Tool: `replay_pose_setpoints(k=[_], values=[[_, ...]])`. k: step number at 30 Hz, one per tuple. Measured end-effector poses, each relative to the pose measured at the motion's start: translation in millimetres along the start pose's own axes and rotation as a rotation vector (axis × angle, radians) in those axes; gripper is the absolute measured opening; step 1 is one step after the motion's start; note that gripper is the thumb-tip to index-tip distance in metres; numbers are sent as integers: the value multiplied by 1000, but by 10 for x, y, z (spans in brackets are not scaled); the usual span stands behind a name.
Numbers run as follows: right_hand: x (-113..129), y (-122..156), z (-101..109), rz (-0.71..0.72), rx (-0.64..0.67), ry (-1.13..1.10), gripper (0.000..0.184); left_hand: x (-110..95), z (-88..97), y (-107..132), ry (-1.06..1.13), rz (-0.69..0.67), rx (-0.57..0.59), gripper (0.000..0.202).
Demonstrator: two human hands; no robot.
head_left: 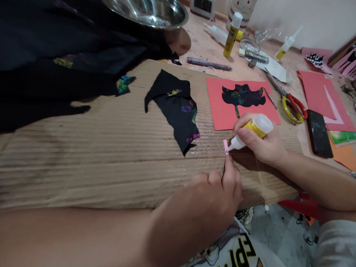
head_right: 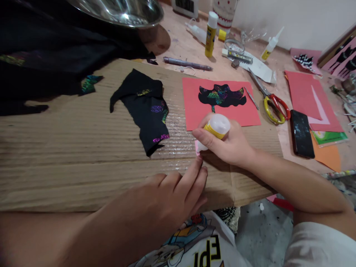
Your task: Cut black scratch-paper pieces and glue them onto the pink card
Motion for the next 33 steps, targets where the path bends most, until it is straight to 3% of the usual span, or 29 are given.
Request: replay_pose_setpoints(k=[25, 33], values=[[-56, -30, -6, -62, -1, -41, 52, -13, -18, 10, 4, -20, 23, 41], [35, 15, -9, 58, 34, 59, 45, -13, -21, 16, 8, -13, 15, 42]])
Point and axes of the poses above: each hand's wrist, its own y-axis away from the middle knuckle, its own z-axis out of the back of the hand, x = y × z, the point moved 6 cm from there along -y, towards the middle knuckle, and after that the axes turned 1 degree about -x, right-handed, at the moved point
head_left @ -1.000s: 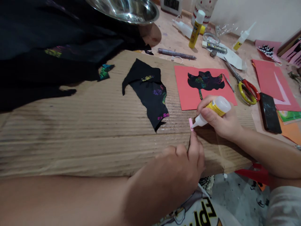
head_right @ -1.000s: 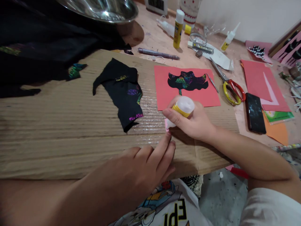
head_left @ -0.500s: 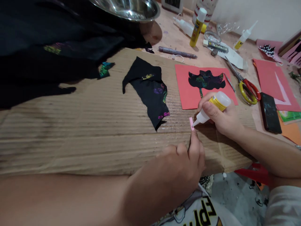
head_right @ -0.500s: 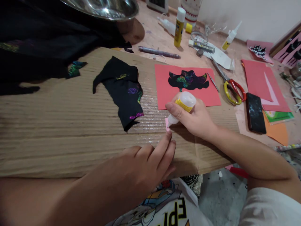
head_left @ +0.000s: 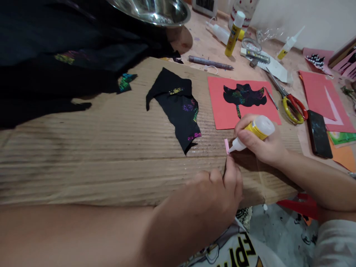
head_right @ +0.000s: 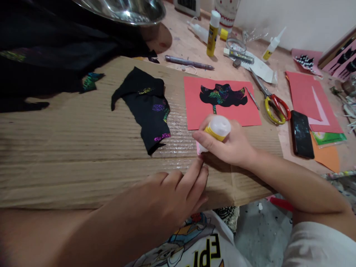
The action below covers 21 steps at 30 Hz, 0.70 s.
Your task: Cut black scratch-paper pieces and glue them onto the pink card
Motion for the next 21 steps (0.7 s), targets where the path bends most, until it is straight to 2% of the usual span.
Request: replay_pose_setpoints(k=[3, 8, 13, 17, 21], values=[[43, 30, -9, 68, 27, 63, 40, 3, 12, 2, 4, 8, -14, 41], [85, 53, 12, 148, -24, 163, 34, 2, 20, 1, 0, 8, -26, 40], [141, 48, -27, 231, 73, 171, 30, 5, 24, 2, -10, 22, -52, 37], [147, 42, 11, 232, 36, 171, 28, -4, 15, -2, -15, 19, -64, 42], [132, 46, -19, 211, 82, 136, 28, -3, 1, -2, -15, 21, -68, 42]])
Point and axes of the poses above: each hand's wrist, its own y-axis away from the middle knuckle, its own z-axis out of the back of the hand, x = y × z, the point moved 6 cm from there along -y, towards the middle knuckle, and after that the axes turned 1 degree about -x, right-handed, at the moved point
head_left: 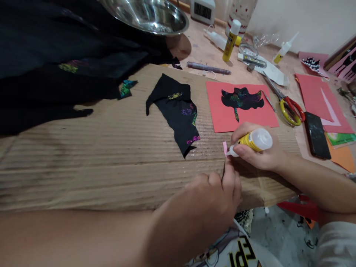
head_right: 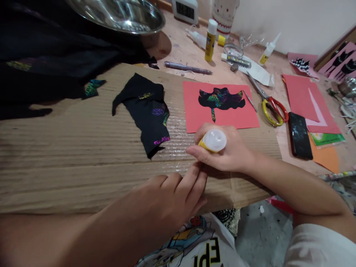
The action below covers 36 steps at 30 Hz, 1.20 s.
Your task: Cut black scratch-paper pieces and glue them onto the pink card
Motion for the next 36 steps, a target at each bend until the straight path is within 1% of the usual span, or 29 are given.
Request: replay_pose_setpoints(k=[2, 5, 7, 11, 15, 20, 22, 26, 28, 31, 33, 36], values=[[-4, 1, -9, 4, -5, 6, 28, 5, 1, 0, 2, 1, -9, 43], [-13, 4, 18, 10, -85, 30, 27, 15, 5, 2, 3, 4, -13, 46], [-22, 7, 23, 5, -107, 28, 28, 15, 4, 6, 2, 2, -8, 46], [-23, -4, -5, 2, -24, 32, 30, 7, -2, 7, -3, 4, -3, 45], [-29, -15, 42, -20, -38, 55, 29, 1, 2, 2, -17, 3, -9, 43], [-36, -12, 9, -54, 13, 19, 29, 11, 13, 4, -23, -3, -8, 42], [-45, -15, 9, -66, 5, 27, 31, 12, 13, 3, -27, -4, -1, 41], [-84, -23, 44, -102, -53, 65, 33, 5, 1, 4, -46, -13, 12, 40], [-91, -21, 37, -93, -55, 73, 33, 4, -9, 9, -41, -15, 16, 41], [-89, -18, 12, -67, -58, 80, 42, 7, -14, 9, -28, -16, 20, 42], [-93, -22, 9, -77, -69, 92, 47, 12, -7, 0, -32, -11, 22, 43], [-93, -34, 18, -97, -57, 113, 45, 17, 17, -15, -41, -11, 17, 42]])
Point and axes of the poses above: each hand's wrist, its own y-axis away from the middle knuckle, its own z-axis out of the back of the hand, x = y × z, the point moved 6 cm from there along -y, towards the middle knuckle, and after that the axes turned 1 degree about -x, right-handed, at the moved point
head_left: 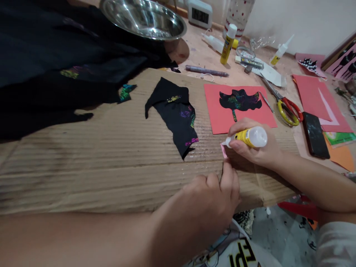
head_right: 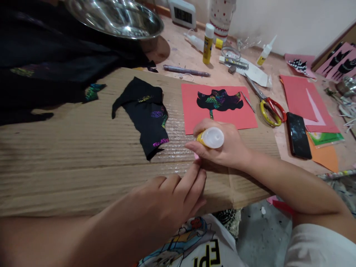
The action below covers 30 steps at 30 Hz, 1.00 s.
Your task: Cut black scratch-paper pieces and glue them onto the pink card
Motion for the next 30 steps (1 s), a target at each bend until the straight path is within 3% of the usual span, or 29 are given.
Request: replay_pose_setpoints(k=[7, 16, 23, 30], values=[[-3, -6, 11, 42, 29, -39, 41, 0, 10, 3, 16, -5, 14, 40], [10, 28, 104, 66, -142, -88, 44, -1, -3, -21, 6, 24, 37, 43], [-42, 19, 9, 3, -25, -83, 45, -14, -1, 7, -13, -1, 17, 41], [-44, -16, 22, -41, -61, -114, 50, 4, -3, -14, -1, 29, 21, 41]])
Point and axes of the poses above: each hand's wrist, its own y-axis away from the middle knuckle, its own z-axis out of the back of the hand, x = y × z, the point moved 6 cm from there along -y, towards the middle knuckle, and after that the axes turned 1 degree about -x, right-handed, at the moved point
